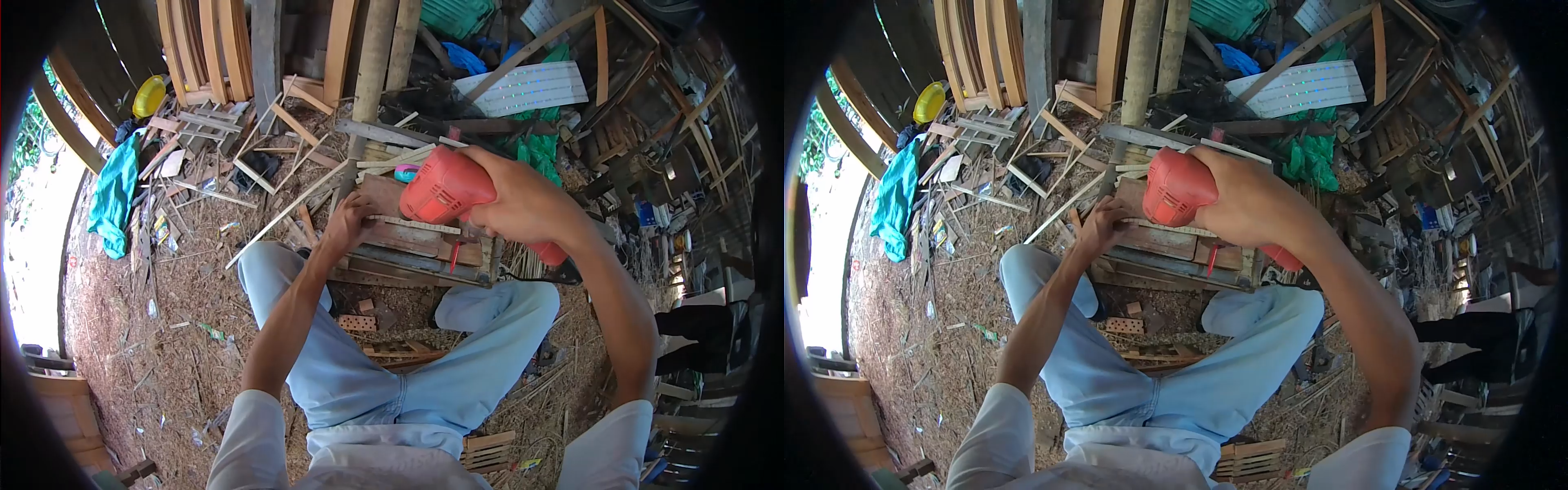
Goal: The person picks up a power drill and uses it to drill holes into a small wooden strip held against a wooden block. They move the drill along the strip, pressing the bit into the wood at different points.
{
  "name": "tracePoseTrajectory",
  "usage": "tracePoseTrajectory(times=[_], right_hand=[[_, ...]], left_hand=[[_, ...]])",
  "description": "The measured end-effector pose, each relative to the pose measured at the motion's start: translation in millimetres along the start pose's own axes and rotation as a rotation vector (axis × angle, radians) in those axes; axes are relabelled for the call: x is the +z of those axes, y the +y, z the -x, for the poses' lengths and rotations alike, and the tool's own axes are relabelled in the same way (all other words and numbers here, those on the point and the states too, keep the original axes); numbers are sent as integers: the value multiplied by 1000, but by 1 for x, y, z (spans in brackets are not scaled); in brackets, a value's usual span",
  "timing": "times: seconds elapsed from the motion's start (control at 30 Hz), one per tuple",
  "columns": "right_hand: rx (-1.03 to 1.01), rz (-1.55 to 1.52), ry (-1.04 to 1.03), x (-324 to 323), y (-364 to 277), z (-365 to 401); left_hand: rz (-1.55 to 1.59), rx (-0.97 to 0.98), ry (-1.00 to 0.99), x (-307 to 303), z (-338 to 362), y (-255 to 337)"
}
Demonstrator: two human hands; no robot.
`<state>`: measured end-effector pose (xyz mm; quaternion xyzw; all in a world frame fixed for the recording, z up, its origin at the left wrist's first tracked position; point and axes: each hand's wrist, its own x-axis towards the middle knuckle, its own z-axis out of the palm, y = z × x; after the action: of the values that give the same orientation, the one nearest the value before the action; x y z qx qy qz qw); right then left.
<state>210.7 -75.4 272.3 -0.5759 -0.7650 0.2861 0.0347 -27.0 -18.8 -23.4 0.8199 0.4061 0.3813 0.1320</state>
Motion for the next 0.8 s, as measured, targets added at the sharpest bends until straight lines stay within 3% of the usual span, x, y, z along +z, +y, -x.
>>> tracePoseTrajectory(times=[0.27,0.8], right_hand=[[-78,-5,45,14,12,-5],[-35,-7,-6,14,12,-13]], left_hand=[[50,5,19,4,1,3],[79,-25,-26,-1,-3,6]])
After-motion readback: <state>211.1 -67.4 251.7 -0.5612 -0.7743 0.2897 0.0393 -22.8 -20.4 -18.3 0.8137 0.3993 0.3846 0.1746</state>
